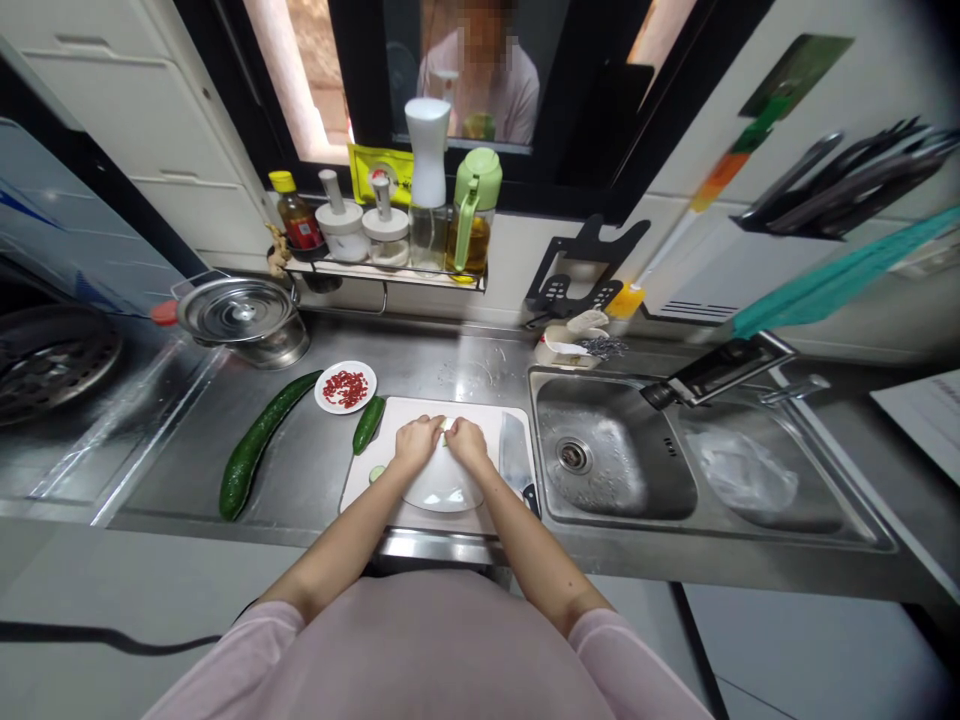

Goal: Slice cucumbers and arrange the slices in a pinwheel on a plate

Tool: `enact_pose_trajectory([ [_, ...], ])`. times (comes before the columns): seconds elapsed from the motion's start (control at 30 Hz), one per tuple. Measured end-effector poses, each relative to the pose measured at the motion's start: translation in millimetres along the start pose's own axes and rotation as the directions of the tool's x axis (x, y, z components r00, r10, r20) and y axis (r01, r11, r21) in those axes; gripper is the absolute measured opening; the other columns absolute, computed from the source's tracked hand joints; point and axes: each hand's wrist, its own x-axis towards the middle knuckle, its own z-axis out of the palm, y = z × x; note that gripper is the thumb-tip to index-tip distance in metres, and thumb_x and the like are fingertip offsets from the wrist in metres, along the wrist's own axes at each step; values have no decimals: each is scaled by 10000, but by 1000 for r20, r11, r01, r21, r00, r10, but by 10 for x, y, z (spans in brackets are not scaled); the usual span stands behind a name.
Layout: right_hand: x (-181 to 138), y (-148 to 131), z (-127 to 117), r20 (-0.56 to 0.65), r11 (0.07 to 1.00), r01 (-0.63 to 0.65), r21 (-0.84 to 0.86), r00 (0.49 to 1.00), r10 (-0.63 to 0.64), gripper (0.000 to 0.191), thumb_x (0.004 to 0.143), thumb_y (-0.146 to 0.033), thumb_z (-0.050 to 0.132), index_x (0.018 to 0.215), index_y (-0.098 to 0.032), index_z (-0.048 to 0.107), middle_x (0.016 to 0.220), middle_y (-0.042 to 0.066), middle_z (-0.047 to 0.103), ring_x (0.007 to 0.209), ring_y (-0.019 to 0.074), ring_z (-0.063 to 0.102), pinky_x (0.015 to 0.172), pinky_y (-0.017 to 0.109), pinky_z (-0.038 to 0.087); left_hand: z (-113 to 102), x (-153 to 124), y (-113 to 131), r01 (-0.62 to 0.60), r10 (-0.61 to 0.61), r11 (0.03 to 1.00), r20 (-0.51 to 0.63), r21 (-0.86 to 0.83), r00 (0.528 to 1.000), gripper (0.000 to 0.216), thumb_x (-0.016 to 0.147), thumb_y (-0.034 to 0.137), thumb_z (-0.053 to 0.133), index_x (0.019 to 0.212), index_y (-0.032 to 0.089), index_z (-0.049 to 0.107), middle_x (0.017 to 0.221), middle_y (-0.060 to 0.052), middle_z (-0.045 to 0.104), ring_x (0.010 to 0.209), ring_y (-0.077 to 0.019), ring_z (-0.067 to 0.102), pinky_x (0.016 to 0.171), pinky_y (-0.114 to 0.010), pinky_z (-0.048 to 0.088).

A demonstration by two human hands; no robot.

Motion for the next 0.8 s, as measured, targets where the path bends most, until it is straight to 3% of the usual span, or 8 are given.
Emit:
enact_pose_trajectory([
  [0.43,-30,28,-5,2,999,6,-31,1000,-6,161,856,-265,507,912,-192,638,932,93,688,842,198,620,609,247,342,6,-2,-7,-4,4,1000,-11,-22,1000,378,942,338,422,1281,304,587,1122,-82,653,1009,-212,615,838,-291,434],
  [0.8,-160,209,-32,-93,989,46,142,995,-33,115,842,-264,513,798,-198,596,772,36,648,705,156,553,600,228,311,53,-20,-6,78,-93,986,-100,-146,991,397,905,319,473,1279,274,595,1148,-64,672,994,-215,620,849,-305,447],
])
